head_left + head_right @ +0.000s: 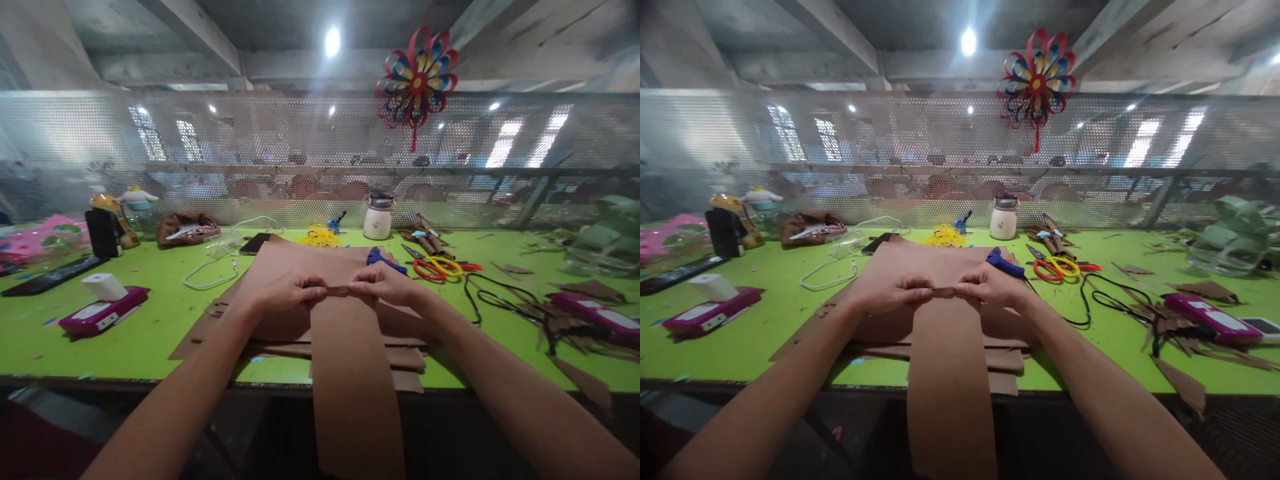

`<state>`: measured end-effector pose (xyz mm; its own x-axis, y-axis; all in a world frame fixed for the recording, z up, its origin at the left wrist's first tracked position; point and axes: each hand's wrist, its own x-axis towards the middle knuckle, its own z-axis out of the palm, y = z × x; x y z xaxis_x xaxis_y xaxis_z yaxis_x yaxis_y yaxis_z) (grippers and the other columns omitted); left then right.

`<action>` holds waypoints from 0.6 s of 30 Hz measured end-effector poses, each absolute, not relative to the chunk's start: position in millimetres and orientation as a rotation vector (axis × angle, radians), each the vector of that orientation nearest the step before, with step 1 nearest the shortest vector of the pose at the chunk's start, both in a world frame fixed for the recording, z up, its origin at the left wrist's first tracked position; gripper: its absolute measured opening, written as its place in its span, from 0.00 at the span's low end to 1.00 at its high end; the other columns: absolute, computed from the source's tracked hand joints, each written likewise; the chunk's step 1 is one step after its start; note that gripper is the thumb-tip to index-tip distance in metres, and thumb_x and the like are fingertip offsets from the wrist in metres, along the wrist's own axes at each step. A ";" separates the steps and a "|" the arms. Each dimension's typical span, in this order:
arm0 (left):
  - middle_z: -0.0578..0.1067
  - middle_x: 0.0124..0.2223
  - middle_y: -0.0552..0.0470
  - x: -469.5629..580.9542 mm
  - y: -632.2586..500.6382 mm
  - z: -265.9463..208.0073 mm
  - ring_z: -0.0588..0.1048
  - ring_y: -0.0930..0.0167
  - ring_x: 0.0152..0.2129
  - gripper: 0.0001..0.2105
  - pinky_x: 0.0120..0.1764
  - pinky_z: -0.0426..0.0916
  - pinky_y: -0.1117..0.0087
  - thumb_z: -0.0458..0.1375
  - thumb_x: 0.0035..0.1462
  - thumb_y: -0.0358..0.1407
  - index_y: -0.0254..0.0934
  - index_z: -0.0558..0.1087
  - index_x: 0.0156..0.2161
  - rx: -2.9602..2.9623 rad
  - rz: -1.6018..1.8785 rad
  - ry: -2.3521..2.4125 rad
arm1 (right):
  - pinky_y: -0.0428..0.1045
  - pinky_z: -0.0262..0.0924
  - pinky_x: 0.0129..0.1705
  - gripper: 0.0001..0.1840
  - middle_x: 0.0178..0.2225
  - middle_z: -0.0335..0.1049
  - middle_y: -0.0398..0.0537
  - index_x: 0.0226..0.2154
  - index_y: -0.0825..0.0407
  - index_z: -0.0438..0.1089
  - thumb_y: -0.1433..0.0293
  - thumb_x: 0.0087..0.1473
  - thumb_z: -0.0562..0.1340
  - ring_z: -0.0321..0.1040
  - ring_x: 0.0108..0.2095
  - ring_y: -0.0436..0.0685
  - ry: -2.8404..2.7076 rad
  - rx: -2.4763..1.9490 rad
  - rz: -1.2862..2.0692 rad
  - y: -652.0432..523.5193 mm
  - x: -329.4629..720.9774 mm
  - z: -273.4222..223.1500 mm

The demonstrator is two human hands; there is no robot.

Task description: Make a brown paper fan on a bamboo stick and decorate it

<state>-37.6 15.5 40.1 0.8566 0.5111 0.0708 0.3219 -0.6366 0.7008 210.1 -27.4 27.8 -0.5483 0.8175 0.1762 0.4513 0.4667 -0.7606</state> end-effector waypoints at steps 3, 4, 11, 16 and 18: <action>0.65 0.25 0.57 -40.8 18.1 40.9 0.63 0.75 0.24 0.13 0.29 0.57 0.74 0.48 0.60 0.43 0.36 0.68 0.33 2.308 0.321 0.637 | 0.44 0.48 0.23 0.18 0.18 0.60 0.40 0.28 0.55 0.70 0.58 0.55 0.57 0.55 0.20 0.46 -2.180 -1.053 0.896 -26.6 212.4 30.2; 0.65 0.24 0.57 -41.8 19.2 40.3 0.64 0.75 0.23 0.13 0.29 0.57 0.74 0.48 0.60 0.43 0.36 0.68 0.32 2.318 0.318 0.655 | 0.44 0.49 0.24 0.17 0.18 0.60 0.40 0.29 0.55 0.70 0.58 0.55 0.57 0.55 0.20 0.46 -2.187 -1.060 0.890 -25.9 213.1 30.2; 0.69 0.28 0.54 -41.5 21.1 38.2 0.65 0.73 0.27 0.13 0.32 0.59 0.73 0.51 0.58 0.42 0.35 0.71 0.34 2.338 0.374 0.685 | 0.43 0.51 0.22 0.17 0.16 0.60 0.38 0.26 0.55 0.66 0.59 0.57 0.56 0.57 0.17 0.46 -2.153 -1.112 0.927 -21.9 211.1 21.5; 0.67 0.27 0.55 -44.5 22.0 40.8 0.63 0.74 0.25 0.14 0.31 0.58 0.73 0.51 0.58 0.44 0.35 0.71 0.37 2.197 0.458 0.659 | 0.42 0.49 0.18 0.18 0.15 0.61 0.37 0.29 0.55 0.65 0.56 0.57 0.55 0.56 0.14 0.44 -2.016 -0.993 1.091 -25.4 206.5 21.4; 0.68 0.29 0.54 -46.7 22.1 41.8 0.62 0.75 0.25 0.13 0.30 0.58 0.73 0.52 0.58 0.44 0.36 0.71 0.38 2.080 0.529 0.651 | 0.43 0.53 0.19 0.20 0.17 0.64 0.40 0.29 0.55 0.65 0.55 0.58 0.53 0.58 0.15 0.45 -1.863 -0.915 1.161 -26.4 205.4 22.9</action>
<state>-46.7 22.1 41.8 0.7730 0.6214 0.1280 0.2519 -0.4858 0.8370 205.4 -26.4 22.9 -0.4675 0.8566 0.2182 0.1813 0.3345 -0.9248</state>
